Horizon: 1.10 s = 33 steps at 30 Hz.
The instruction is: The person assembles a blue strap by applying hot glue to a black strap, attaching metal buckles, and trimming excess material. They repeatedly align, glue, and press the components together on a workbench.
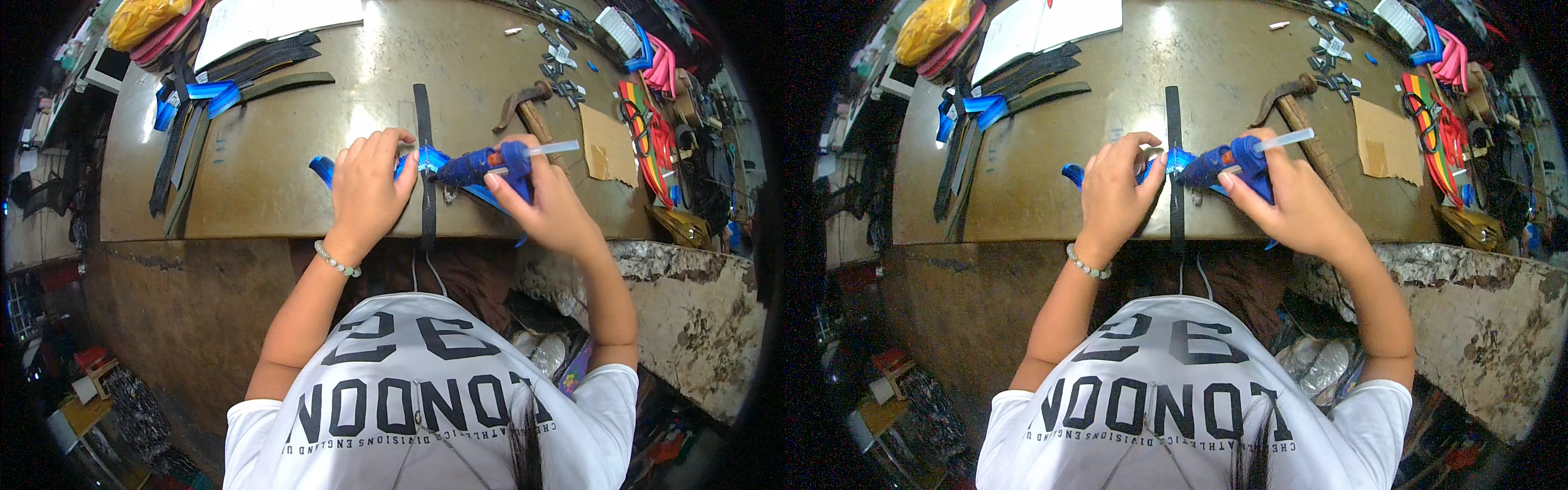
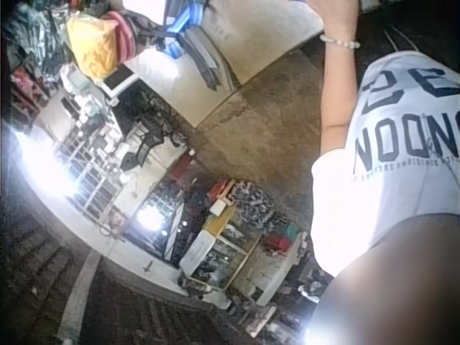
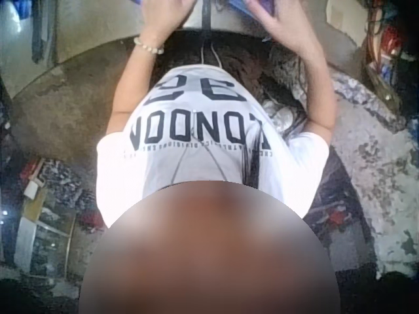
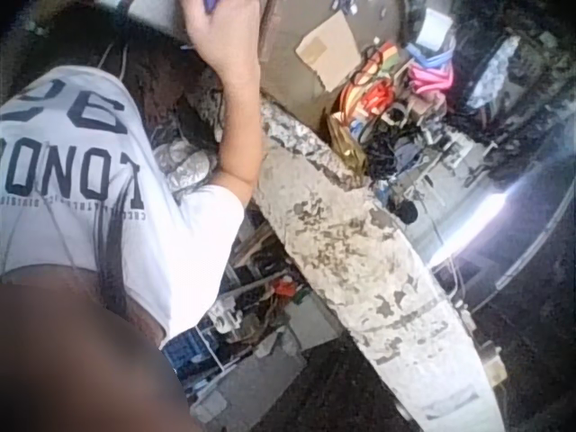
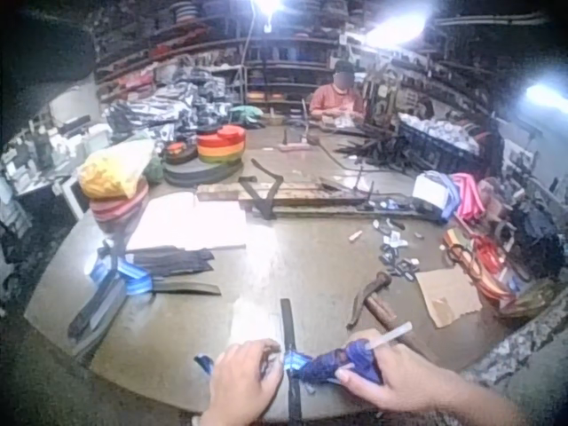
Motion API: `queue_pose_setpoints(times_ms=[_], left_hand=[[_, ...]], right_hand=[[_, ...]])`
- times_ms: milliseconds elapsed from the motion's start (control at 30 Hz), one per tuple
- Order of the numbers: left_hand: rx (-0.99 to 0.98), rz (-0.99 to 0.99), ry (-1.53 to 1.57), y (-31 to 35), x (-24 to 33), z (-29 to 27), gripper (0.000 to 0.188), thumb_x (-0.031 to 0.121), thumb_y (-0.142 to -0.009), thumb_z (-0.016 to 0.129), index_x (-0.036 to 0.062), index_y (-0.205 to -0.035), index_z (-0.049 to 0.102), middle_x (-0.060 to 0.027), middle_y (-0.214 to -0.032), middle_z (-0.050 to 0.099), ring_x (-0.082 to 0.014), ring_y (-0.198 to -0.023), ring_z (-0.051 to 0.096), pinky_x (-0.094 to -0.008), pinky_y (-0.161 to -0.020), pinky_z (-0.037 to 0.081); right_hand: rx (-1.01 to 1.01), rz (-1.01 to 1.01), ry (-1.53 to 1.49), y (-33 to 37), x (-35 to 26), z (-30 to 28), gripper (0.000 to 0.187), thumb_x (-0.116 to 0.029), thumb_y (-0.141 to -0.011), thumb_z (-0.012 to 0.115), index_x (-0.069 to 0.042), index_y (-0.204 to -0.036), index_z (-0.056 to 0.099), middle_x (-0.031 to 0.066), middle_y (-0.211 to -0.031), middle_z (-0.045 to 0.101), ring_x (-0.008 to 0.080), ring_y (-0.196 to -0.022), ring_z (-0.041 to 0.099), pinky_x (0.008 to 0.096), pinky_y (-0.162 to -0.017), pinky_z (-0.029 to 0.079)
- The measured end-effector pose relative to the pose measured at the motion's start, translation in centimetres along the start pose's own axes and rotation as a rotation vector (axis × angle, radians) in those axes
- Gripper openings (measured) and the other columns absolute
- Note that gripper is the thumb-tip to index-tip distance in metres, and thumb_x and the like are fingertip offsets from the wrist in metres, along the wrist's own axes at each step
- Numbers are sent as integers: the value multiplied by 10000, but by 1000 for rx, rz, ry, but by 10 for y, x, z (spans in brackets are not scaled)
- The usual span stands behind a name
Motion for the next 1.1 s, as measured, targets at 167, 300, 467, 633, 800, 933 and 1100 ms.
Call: queue_pose_setpoints(times_ms=[167, 300, 467, 633, 800, 933, 1100], left_hand=[[-8, 3, -13, 0, 0, 0, 180, 200, -861, 702, 105, -1006, 651, -54, -754, 594, -230, -728, 576, -377, -683, 427], [-13, -9, -11, 0, 0, 1, 204, 207, -864, 700, 103, -1033, 655, -62, -750, 590, -238, -735, 578, -375, -693, 432], [-7, -15, 7, 1, -1, 0, 294, 210, -860, 708, 93, -1120, 636, -71, -758, 571, -245, -754, 576, -378, -716, 442], [37, -14, 80, 0, 1, -5, 454, 146, -835, 733, 75, -1250, 564, -91, -824, 558, -248, -757, 551, -379, -725, 460], [80, 20, 124, 2, 3, -8, 636, 31, -771, 749, 96, -1338, 467, -121, -958, 550, -273, -835, 562, -393, -771, 466], [157, 105, 129, 4, 1, -8, 822, 7, -733, 803, 117, -1411, 353, -92, -1044, 510, -192, -762, 504, -322, -705, 469], [114, 55, 204, 4, -5, -4, 888, -5, -721, 814, 130, -1435, 302, -103, -1089, 520, -191, -837, 532, -329, -693, 486]], right_hand=[[19, -94, 28, 12, -11, 6, 444, -304, -948, 649, -41, -1238, 441, 201, -843, 679, 376, -723, 687, 443, -655, 522], [-148, -22, -72, 27, 2, 4, 451, -334, -924, 690, -48, -1219, 503, 127, -833, 672, 226, -685, 680, 369, -588, 521], [857, 140, -281, 66, 114, -110, 364, -372, -979, 640, -65, -1163, 575, 32, -892, 647, 95, -681, 593, 241, -597, 477], [1024, 861, 390, 126, 193, -157, 656, -571, -972, 514, 62, -1133, 572, 334, -1077, 646, 495, -1031, 611, 500, -888, 473], [829, 601, 444, 110, 86, -114, 398, -371, -968, 589, 2, -975, 725, 236, -979, 708, 430, -871, 683, 457, -767, 531], [286, -372, 254, 1, -27, 12, 331, -25, -775, 624, -68, -1100, 665, 143, -1153, 642, 313, -1092, 611, 386, -863, 528], [66, -629, 210, -56, -65, 69, 181, -70, -782, 650, -82, -962, 656, 97, -1054, 607, 313, -1001, 602, 407, -788, 539]])
Point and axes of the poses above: each hand's wrist, its own y-axis away from the middle knuckle, its own z-axis out of the palm, x = y × z, the point moved 7 cm from there along -y, towards the middle knuckle
